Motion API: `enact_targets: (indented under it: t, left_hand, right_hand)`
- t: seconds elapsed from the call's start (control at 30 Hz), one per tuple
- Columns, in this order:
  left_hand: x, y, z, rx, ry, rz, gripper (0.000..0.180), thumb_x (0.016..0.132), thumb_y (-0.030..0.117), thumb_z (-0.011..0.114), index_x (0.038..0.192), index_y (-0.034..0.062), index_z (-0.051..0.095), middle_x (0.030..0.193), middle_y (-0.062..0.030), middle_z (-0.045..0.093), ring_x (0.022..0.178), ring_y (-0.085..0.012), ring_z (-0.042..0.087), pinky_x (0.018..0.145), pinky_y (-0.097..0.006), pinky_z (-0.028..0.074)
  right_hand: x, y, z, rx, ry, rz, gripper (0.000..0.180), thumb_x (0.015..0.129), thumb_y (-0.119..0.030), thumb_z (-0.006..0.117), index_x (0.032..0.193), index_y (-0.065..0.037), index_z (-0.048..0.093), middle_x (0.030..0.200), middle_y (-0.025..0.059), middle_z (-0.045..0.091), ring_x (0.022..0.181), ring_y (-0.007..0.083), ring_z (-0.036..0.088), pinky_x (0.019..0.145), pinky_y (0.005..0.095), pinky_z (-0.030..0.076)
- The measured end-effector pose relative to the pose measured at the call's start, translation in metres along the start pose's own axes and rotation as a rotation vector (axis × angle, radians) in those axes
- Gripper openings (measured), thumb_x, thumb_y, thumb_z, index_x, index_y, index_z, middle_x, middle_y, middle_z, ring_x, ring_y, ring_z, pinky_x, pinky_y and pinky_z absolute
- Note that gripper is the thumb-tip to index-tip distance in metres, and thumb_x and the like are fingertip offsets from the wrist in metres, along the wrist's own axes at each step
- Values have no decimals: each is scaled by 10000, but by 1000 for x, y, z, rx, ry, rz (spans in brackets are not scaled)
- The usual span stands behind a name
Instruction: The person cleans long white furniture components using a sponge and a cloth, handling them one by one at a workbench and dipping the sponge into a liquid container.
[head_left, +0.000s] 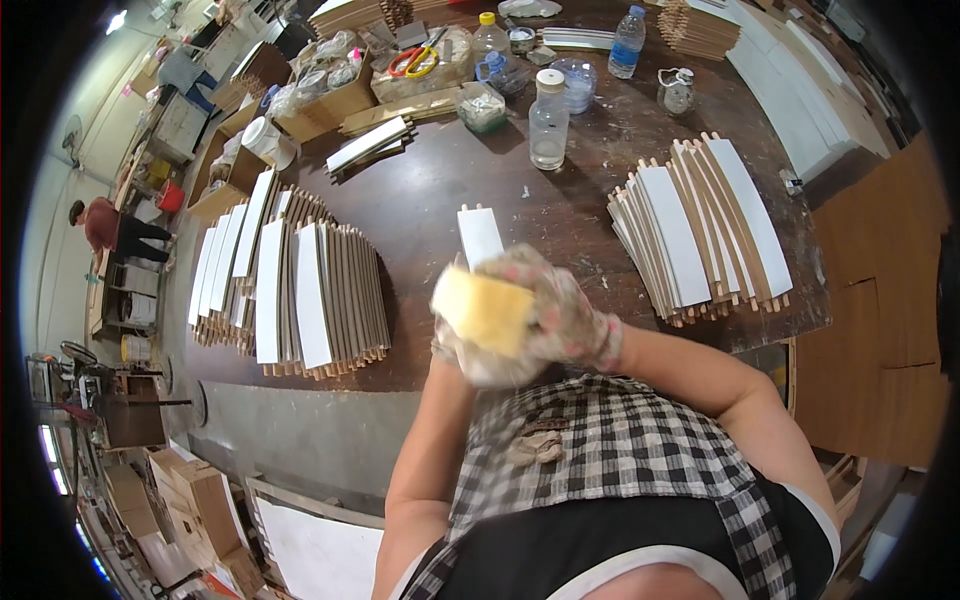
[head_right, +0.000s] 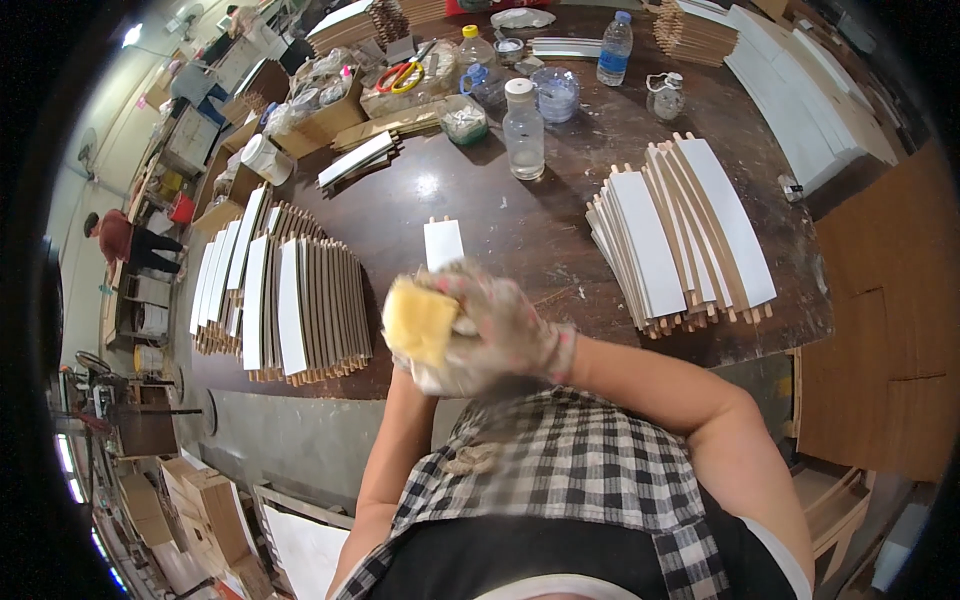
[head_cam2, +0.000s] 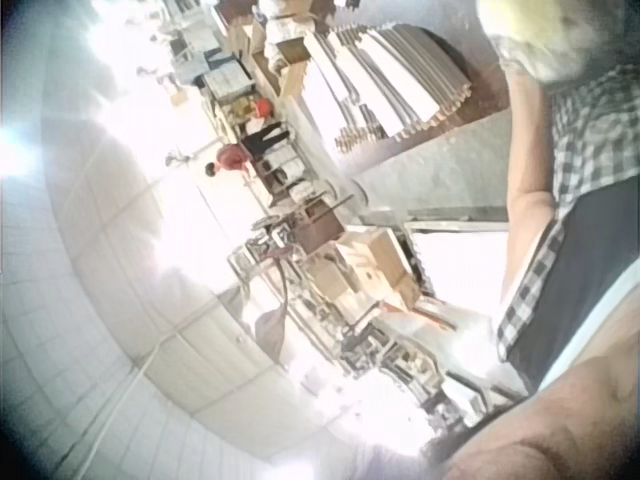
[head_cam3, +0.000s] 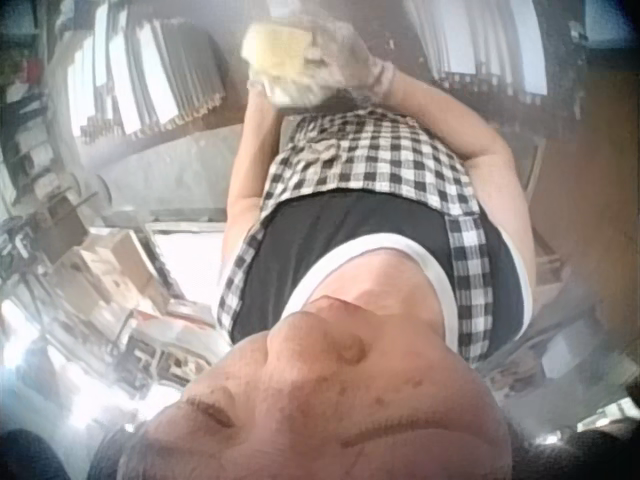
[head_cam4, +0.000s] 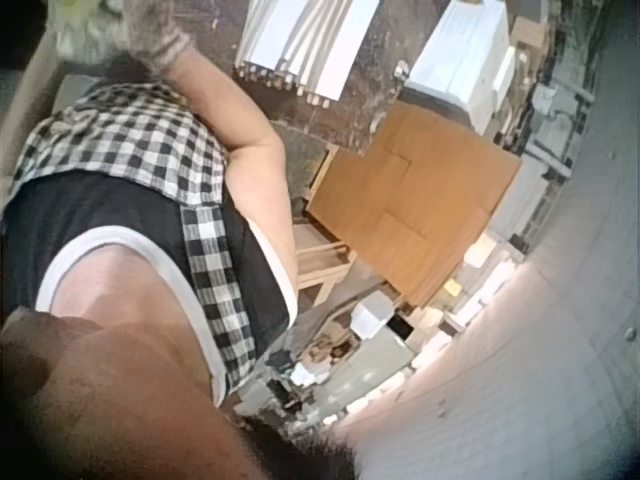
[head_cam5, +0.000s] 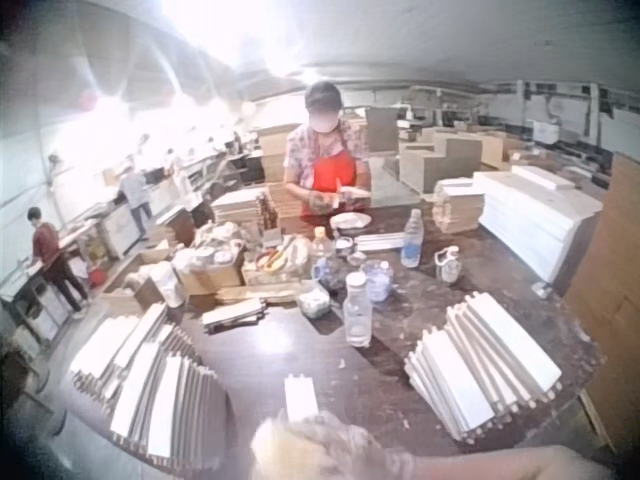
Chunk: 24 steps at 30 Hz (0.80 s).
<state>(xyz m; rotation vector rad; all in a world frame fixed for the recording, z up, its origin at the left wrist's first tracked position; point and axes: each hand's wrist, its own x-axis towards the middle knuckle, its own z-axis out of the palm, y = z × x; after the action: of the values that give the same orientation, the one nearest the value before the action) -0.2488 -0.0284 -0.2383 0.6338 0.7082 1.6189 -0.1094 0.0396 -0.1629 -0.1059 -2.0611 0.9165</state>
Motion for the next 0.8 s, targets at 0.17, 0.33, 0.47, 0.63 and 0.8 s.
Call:
enact_targets:
  t: [0.17,0.33,0.47,0.63,0.8]
  left_hand:
    - [14,19,12,-384,394,-132,327,953,271,456,1134,4,509,966,-157,629,847,-271,638,725,-387,555]
    - [-6,50,30,-81,250,-34,255,952,178,423,1136,11,476,923,-129,616,807,-219,638,701,-315,553]
    - [-25,80,71,1172,355,329,720,819,125,645,1399,-30,247,1238,-174,487,1153,-251,476,1020,-375,361]
    - [-55,139,60,1540,612,322,776,776,166,680,1395,-37,260,1246,-224,466,1179,-311,437,1033,-392,313]
    - [-56,160,9,2408,862,99,613,769,253,638,1279,-14,430,1089,-147,530,1033,-333,508,863,-414,465]
  right_hand:
    - [-57,18,-39,851,47,463,518,835,-208,637,1265,-13,425,1149,158,561,1036,247,592,864,378,525]
    - [-61,27,-59,1345,507,781,335,958,-202,455,1246,-31,436,1135,128,569,1005,244,604,858,385,544]
    - [-108,56,-53,1428,283,801,382,981,-183,363,1317,-3,388,1276,163,469,1139,228,510,956,384,453]
    - [-92,39,-53,1064,227,733,319,965,-116,430,1253,14,469,1226,104,532,1121,181,531,979,315,435]
    - [-63,13,-49,637,224,652,256,889,-59,573,1138,-4,548,1063,74,603,957,137,597,827,262,505]
